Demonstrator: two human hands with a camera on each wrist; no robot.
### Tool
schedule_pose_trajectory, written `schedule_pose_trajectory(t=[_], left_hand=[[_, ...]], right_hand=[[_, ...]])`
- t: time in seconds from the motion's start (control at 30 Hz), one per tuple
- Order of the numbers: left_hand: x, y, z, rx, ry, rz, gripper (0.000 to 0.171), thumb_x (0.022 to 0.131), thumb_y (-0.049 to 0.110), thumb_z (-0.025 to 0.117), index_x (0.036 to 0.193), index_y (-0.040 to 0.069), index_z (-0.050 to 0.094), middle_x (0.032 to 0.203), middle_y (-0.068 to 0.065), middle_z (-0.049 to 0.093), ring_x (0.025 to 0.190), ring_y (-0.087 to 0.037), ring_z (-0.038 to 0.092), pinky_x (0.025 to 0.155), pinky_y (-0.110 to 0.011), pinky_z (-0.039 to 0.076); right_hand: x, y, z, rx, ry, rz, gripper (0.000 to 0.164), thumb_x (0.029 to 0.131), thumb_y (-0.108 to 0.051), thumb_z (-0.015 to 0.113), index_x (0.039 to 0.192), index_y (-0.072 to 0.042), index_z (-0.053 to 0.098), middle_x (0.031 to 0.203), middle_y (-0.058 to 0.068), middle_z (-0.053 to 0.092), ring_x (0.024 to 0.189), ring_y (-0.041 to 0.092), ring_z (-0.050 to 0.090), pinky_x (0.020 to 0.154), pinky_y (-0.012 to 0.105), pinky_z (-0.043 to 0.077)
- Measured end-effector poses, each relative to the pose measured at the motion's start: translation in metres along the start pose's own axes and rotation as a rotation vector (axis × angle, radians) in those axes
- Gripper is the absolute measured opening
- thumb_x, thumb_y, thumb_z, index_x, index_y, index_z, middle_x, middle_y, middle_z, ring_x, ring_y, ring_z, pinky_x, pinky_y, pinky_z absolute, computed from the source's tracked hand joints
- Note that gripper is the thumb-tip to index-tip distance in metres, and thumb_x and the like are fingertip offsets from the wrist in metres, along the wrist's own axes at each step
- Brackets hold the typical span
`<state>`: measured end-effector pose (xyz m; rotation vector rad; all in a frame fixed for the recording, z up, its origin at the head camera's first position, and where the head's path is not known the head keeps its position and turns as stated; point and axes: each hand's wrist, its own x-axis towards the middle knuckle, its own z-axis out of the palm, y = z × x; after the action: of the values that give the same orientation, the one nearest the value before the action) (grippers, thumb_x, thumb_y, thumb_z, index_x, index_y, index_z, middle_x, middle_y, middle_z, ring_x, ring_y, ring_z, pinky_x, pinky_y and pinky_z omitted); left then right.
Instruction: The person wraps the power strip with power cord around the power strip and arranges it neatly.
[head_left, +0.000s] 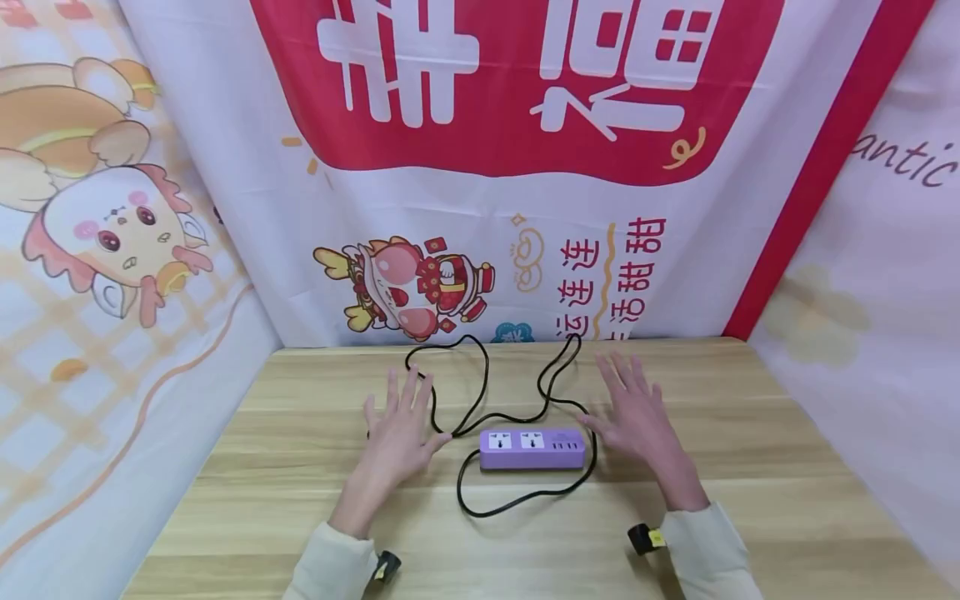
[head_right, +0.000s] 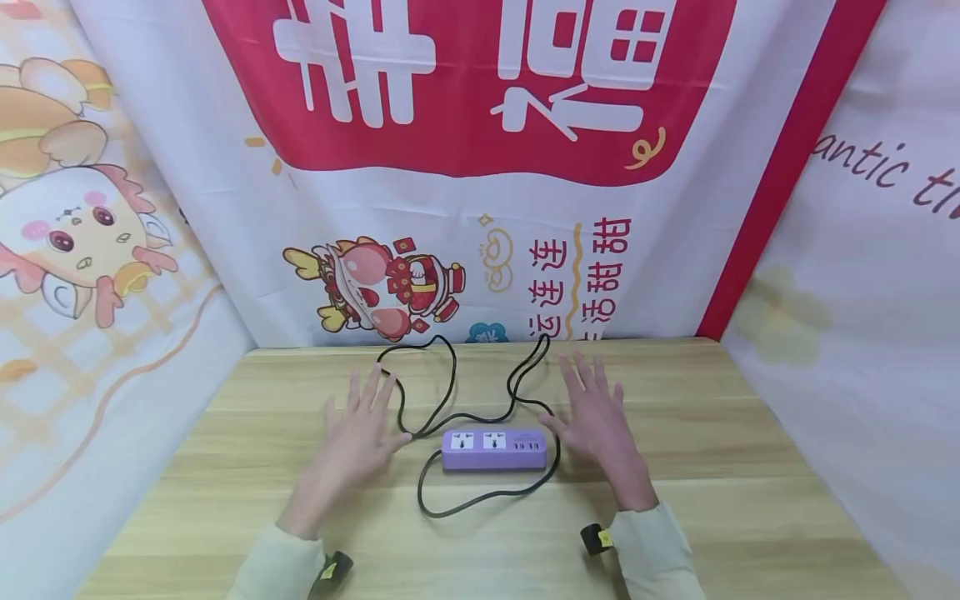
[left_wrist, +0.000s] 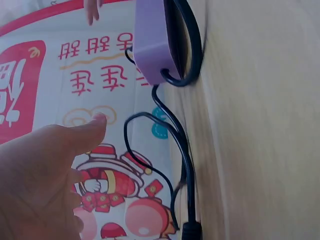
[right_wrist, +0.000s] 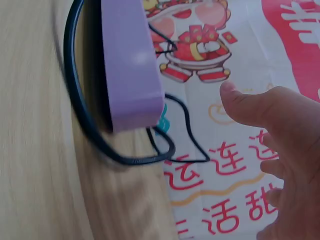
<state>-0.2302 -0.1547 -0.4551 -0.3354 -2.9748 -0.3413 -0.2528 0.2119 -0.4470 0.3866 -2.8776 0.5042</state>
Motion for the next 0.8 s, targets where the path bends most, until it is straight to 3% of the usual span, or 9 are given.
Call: schedule_pose_trajectory(t=[0.2, 0.37, 0.53, 0.8], left_hand=[[-0.004, 0.018, 0.0, -0.128, -0.1, 0.084, 0.098, 0.094, 0.047, 0.064, 0.16, 0.006, 0.005, 0.167, -0.013, -0.005, 0.154, -0.035, -0.008, 0.119, -0.069, 0.009], [-0.009, 0.03, 0.005, -0.197, -0.193, 0.116, 0.1, 0.094, 0.047, 0.063, 0.159, 0.005, 0.0, 0.167, -0.014, -0.004, 0.155, -0.034, -0.003, 0.121, -0.062, 0.013], [-0.016, 0.04, 0.004, -0.272, -0.305, 0.159, 0.094, 0.097, 0.041, 0.062, 0.158, -0.002, 0.005, 0.166, -0.021, 0.004, 0.154, -0.038, 0.008, 0.122, -0.059, 0.017], [-0.021, 0.042, 0.009, -0.298, -0.496, 0.155, 0.085, 0.099, 0.037, 0.059, 0.156, -0.006, 0.013, 0.162, -0.027, 0.018, 0.15, -0.038, 0.025, 0.123, -0.049, 0.023]], right_hand=[[0.001, -0.024, -0.004, 0.093, -0.075, -0.095, 0.094, 0.085, -0.038, 0.078, 0.156, -0.003, 0.027, 0.16, 0.023, 0.03, 0.146, 0.043, 0.031, 0.116, 0.058, 0.031], [0.001, -0.036, 0.006, 0.158, -0.222, -0.115, 0.09, 0.083, -0.033, 0.081, 0.153, -0.002, 0.033, 0.155, 0.02, 0.041, 0.142, 0.04, 0.04, 0.116, 0.054, 0.034], [0.002, -0.039, 0.023, 0.158, -0.345, -0.126, 0.08, 0.08, -0.031, 0.084, 0.144, 0.0, 0.046, 0.143, 0.018, 0.055, 0.131, 0.035, 0.053, 0.111, 0.052, 0.042], [0.006, -0.036, 0.038, 0.146, -0.362, -0.211, 0.051, 0.072, -0.02, 0.089, 0.115, -0.003, 0.067, 0.108, 0.005, 0.067, 0.098, 0.018, 0.06, 0.09, 0.042, 0.052]])
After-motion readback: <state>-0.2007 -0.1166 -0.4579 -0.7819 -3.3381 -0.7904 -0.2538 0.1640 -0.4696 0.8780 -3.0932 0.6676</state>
